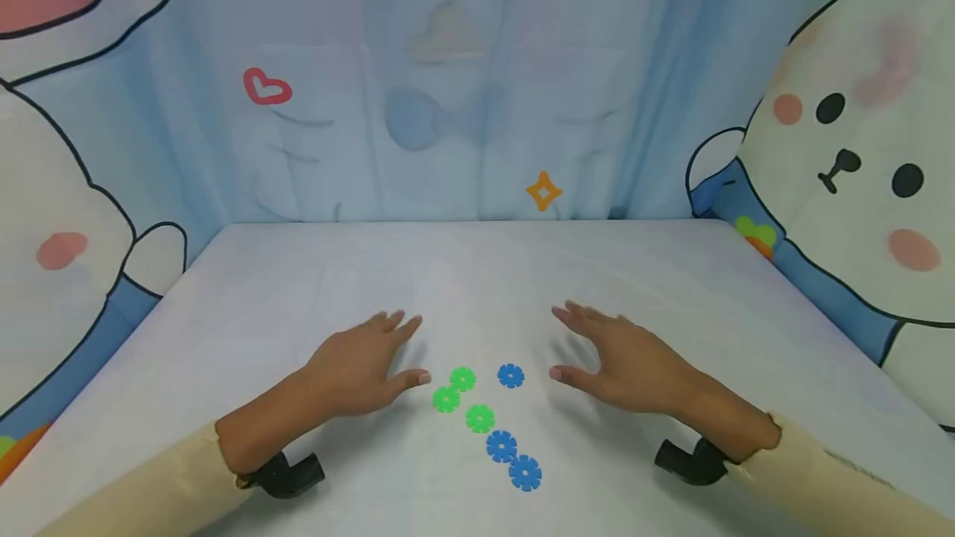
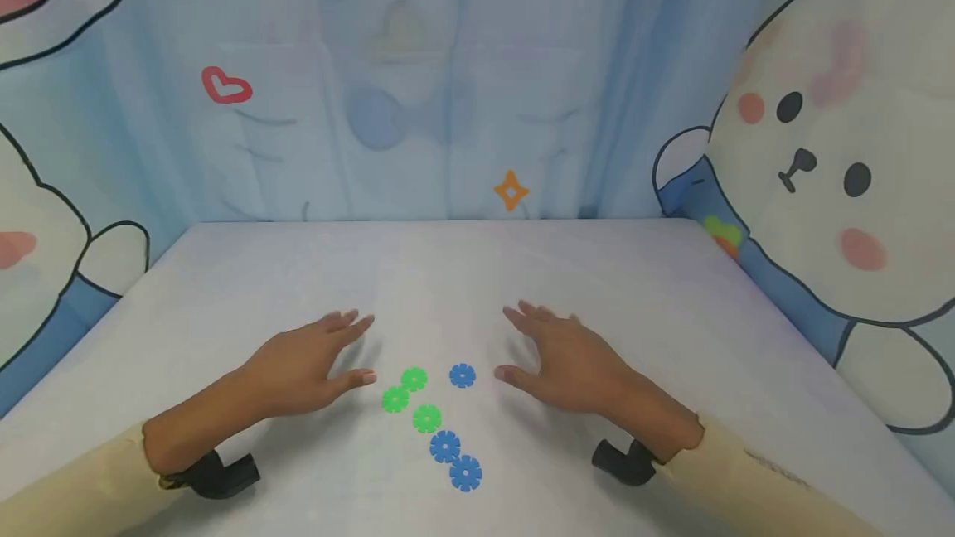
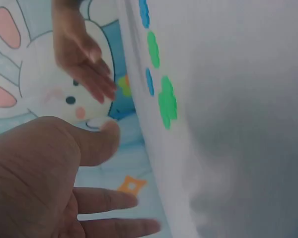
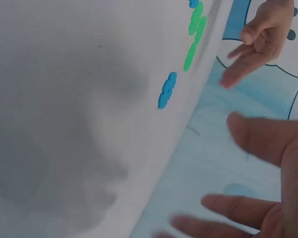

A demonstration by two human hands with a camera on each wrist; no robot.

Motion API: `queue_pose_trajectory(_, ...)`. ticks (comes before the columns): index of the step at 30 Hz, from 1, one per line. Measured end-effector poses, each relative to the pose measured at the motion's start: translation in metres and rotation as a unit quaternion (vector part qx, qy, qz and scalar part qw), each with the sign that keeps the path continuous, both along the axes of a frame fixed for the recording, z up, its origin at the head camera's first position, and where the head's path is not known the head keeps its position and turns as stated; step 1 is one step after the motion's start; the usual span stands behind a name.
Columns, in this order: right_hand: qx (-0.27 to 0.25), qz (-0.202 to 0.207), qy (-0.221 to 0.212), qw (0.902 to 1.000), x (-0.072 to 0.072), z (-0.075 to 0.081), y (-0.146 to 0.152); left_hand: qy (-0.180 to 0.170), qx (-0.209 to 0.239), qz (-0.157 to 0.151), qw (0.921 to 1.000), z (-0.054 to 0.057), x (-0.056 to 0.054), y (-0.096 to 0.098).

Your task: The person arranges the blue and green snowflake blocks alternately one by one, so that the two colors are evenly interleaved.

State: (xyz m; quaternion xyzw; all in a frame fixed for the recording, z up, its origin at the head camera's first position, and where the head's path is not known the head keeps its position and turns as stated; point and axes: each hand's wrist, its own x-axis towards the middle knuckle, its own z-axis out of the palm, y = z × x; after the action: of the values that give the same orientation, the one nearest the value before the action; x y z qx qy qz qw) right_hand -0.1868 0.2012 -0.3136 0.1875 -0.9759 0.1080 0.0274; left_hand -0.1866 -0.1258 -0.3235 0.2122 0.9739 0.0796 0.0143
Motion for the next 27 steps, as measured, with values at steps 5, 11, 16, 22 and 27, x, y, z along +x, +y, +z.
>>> queue_pose_trajectory(5,-0.069,0.069,-0.029,0.9948,-0.01,-0.004,-0.009,0.01,0.022,-0.03,0.9992,-0.005,0.002,0.018)
queue_pose_trajectory(11,-0.107,0.099,-0.066,0.9871,-0.023,-0.01,-0.022,-0.004,0.038,-0.042,0.9984,-0.019,-0.003,0.025)
queue_pose_trajectory(16,-0.126,0.086,-0.114,0.9817,-0.033,-0.017,-0.03,-0.009,0.035,-0.053,0.9979,-0.027,-0.005,0.027)
queue_pose_trajectory(22,-0.132,0.096,-0.123,0.9789,-0.038,-0.026,-0.034,0.0,0.028,-0.058,0.9979,-0.027,-0.005,0.027)
queue_pose_trajectory(27,-0.126,0.096,-0.124,0.9797,-0.041,-0.032,-0.034,-0.002,0.029,-0.064,0.9975,-0.026,-0.006,0.028)
